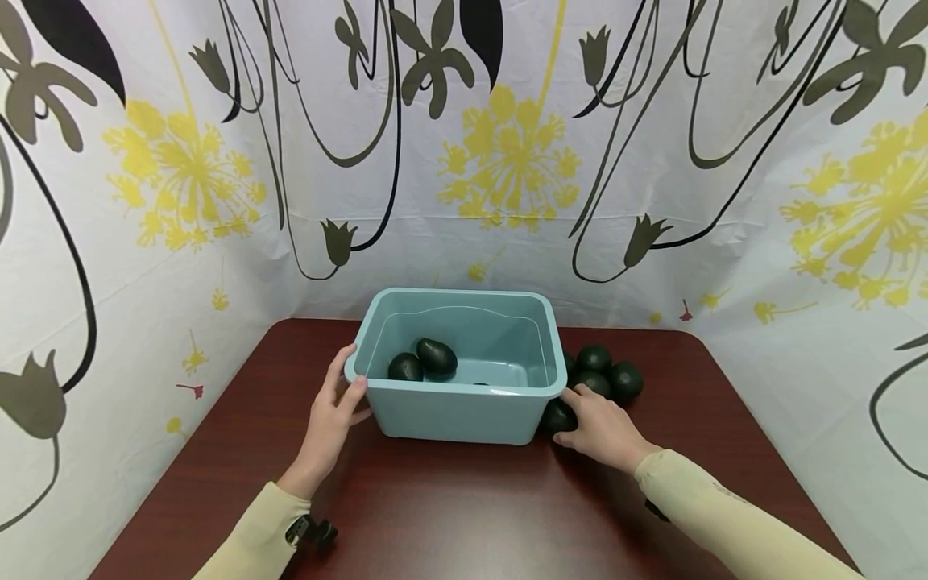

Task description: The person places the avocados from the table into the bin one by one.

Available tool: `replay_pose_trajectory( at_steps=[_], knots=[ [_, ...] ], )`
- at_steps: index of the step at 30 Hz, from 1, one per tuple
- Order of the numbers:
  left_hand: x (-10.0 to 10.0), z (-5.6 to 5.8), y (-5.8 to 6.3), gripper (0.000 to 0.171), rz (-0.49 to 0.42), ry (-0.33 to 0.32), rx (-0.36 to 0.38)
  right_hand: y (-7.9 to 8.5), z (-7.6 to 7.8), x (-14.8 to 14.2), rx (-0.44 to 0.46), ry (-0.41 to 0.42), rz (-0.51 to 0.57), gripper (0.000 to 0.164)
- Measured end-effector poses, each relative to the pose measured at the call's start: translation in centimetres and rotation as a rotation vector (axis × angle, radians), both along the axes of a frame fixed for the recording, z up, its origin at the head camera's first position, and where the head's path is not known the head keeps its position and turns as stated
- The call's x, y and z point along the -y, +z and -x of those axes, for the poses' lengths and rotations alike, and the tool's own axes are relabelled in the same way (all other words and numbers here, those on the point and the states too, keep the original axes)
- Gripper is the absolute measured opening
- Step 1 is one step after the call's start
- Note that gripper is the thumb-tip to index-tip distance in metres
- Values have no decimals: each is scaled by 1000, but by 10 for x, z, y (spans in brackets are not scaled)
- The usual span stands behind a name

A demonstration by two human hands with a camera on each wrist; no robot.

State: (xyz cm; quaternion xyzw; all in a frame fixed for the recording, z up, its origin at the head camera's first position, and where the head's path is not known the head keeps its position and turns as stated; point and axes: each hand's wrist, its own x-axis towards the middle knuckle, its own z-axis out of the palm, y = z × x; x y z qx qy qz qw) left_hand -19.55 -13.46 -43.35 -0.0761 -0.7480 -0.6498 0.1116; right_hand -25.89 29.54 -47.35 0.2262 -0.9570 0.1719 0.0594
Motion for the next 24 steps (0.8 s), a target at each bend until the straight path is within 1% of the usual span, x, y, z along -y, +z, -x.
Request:
replay_pose_trajectory(
  at_steps=[6,13,20,24],
  knots=[
    [0,0,0,64,-4,2,1,2,-2,-4,-12,-13,-6,74],
    [0,0,0,63,1,8,4,8,-3,-8,-14,-24,13,75],
    [2,4,-7,64,-29,-11,-6,14,-5,-9,0,-28,27,75],
    [2,4,-10,64,-37,-11,-1,15,-6,-11,-10,-27,36,75]
  ],
)
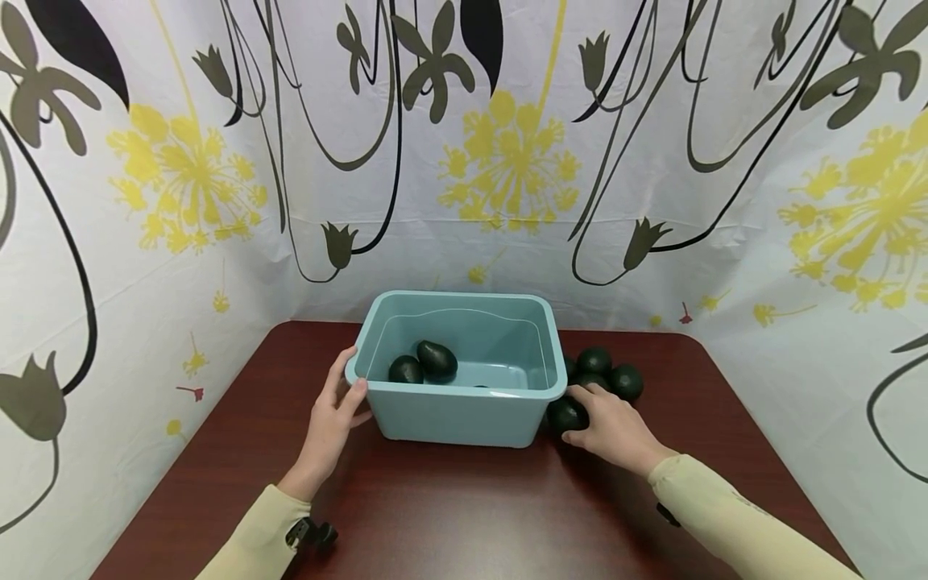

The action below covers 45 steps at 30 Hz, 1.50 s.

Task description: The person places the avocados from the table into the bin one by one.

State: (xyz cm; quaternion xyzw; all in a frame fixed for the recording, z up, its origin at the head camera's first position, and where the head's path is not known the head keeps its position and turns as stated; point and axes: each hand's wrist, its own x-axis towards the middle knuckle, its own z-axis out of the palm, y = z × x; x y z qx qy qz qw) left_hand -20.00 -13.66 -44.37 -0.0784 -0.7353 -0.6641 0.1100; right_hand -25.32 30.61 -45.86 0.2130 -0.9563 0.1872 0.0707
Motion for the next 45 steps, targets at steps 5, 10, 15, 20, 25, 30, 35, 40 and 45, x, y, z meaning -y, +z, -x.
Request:
replay_pose_trajectory(
  at_steps=[5,10,15,20,25,30,35,40,45],
  knots=[
    [0,0,-1,64,0,5,-1,2,0,-1,-25,-7,-4,72],
    [-1,0,-1,64,-1,6,-4,6,0,-3,-31,-20,-13,69],
    [0,0,-2,64,2,3,-5,11,-1,-4,-28,-32,-9,70],
    [0,1,-2,64,1,3,-9,17,0,-6,-25,-46,-10,70],
    [0,0,-1,63,7,0,-9,23,0,-9,-25,-53,-8,70],
    [0,-1,0,63,7,0,-6,29,1,-10,-34,-54,11,70],
    [0,-2,0,64,1,-2,-3,38,1,-12,-56,-62,29,68],
    [0,-2,0,64,4,-1,-9,48,1,-15,-105,-64,50,67],
    [0,-1,1,63,3,-1,-8,55,1,-17,-135,-63,61,65]
  ],
)
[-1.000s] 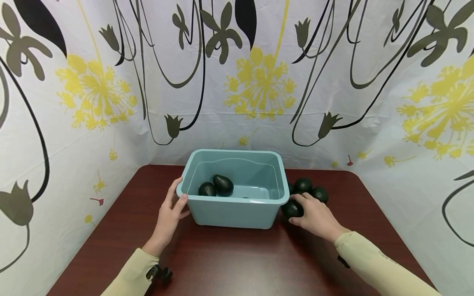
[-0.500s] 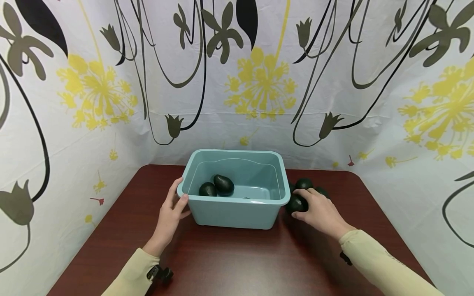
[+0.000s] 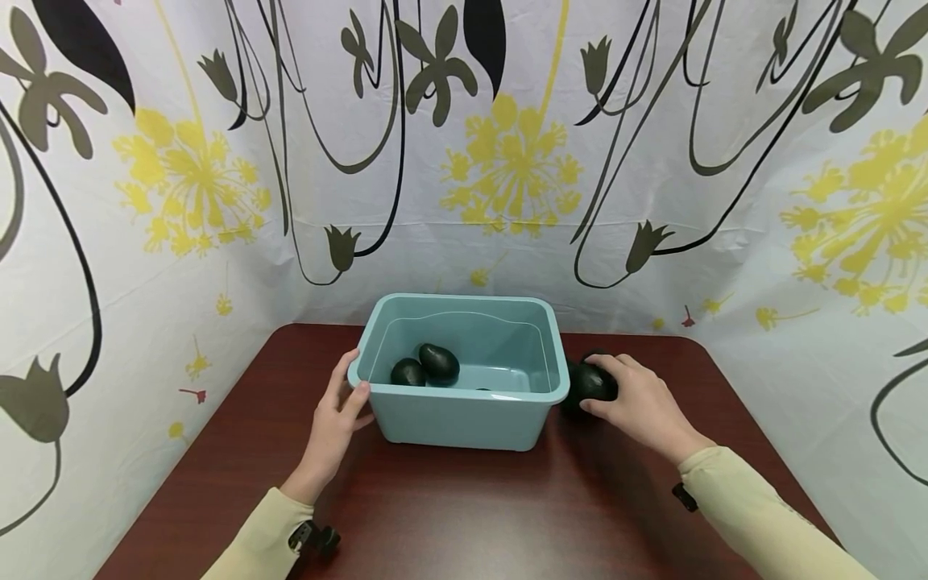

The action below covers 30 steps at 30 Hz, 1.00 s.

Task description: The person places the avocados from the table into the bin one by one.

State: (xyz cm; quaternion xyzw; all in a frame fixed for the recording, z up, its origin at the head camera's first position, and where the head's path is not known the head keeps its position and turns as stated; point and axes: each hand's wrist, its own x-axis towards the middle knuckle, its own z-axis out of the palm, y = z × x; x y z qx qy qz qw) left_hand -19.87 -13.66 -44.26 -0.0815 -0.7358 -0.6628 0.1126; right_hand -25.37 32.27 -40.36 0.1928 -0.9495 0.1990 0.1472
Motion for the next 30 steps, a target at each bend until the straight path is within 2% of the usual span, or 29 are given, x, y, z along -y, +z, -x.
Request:
replay_pose_trajectory(
  at_steps=[10,30],
  knots=[
    [0,0,2,64,0,-1,2,13,-3,-1,-3,-14,-2,65],
    [1,0,-1,64,7,8,6,48,-2,3,-117,-28,46,65]
  ],
)
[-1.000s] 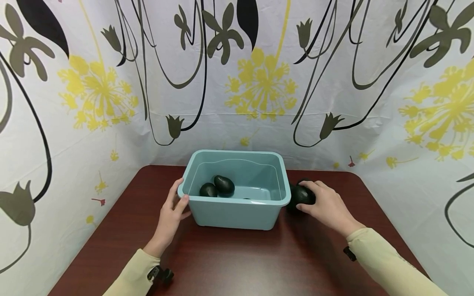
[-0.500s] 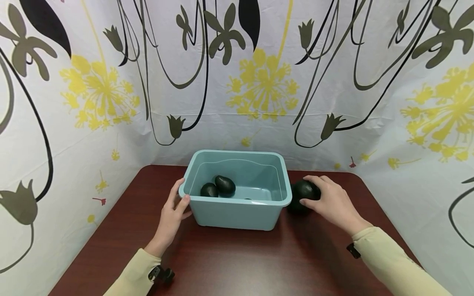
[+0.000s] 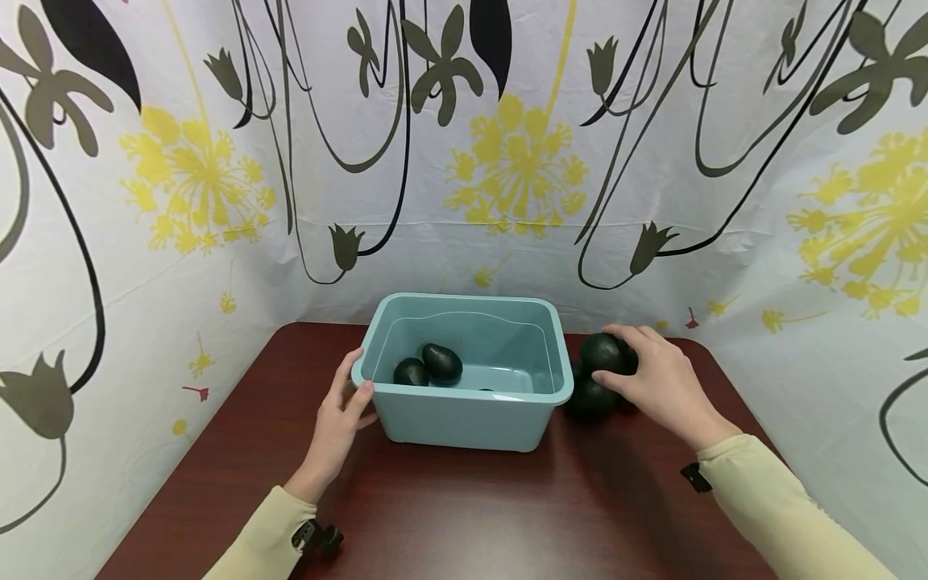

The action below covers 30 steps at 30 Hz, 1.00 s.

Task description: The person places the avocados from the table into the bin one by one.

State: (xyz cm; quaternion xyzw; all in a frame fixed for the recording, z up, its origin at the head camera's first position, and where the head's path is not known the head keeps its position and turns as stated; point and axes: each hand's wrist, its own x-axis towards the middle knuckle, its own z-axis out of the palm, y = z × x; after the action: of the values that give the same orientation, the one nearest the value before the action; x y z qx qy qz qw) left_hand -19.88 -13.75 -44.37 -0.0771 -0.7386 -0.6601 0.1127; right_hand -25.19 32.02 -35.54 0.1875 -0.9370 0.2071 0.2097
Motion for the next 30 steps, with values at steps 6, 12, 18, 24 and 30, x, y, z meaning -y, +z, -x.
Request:
replay_pose_trajectory(
  at_steps=[6,12,18,24,30],
  knots=[
    [0,0,1,63,2,-2,-2,6,-1,1,12,-3,7,64],
    [0,0,1,63,8,2,-3,8,-1,3,7,2,18,65],
    [-1,0,1,64,6,3,-3,12,-1,8,9,5,44,68],
    [0,0,0,64,1,-4,-2,14,-3,14,22,3,52,68],
    [0,1,0,63,3,-3,-3,21,0,20,-17,8,66,68]
  ],
)
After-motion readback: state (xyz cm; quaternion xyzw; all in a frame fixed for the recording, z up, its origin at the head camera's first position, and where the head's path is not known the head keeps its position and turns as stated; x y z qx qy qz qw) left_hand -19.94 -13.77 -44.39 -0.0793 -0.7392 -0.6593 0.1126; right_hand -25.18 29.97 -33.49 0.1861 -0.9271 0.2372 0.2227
